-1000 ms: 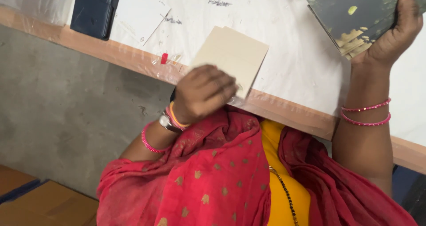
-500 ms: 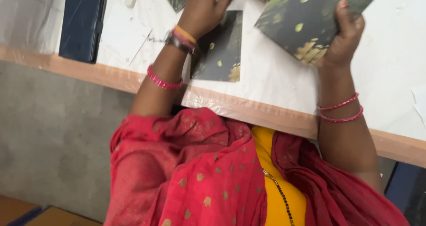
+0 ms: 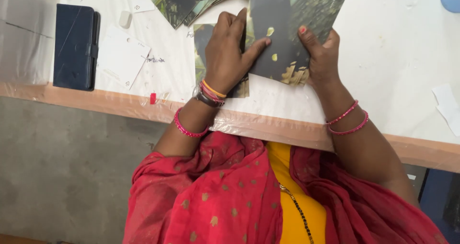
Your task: The recorder sorts a stack of postcards on a table, checking the back and front of each card.
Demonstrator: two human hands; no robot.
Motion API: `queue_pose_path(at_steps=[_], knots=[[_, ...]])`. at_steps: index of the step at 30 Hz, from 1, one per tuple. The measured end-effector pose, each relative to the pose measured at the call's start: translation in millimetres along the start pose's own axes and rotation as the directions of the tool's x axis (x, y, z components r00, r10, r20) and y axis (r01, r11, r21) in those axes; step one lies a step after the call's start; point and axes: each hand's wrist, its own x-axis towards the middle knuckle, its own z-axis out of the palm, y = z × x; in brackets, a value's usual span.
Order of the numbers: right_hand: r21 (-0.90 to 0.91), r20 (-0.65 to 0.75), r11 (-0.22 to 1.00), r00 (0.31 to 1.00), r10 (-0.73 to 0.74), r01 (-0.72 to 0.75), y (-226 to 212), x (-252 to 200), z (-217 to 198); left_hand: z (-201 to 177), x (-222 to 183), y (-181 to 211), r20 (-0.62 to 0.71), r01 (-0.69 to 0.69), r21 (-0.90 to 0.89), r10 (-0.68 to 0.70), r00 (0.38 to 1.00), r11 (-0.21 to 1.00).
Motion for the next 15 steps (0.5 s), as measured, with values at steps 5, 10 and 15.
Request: queue_pose_path(at_steps=[5,10,15], knots=[[-0.013,0.035,1.0,0.999,0.019,-0.018,0.8,-4.1,8.6,4.7,-9.4,-8.1,-0.064,-0.025,0.071,0.029,0.998,0.997],[0.055,0.019,0.997,0.998,0.057,-0.058,6.0,-1.5,-4.5,10.3,-12.2,-15.6,-0.078,0.015,0.018,-0.014,0.997,1.0],[0.107,0.035,0.992,0.997,0.068,-0.071,14.6,-3.6,-8.1,8.9,-15.4,-12.2,-0.08,0.018,0.025,-0.016,0.997,1.0]])
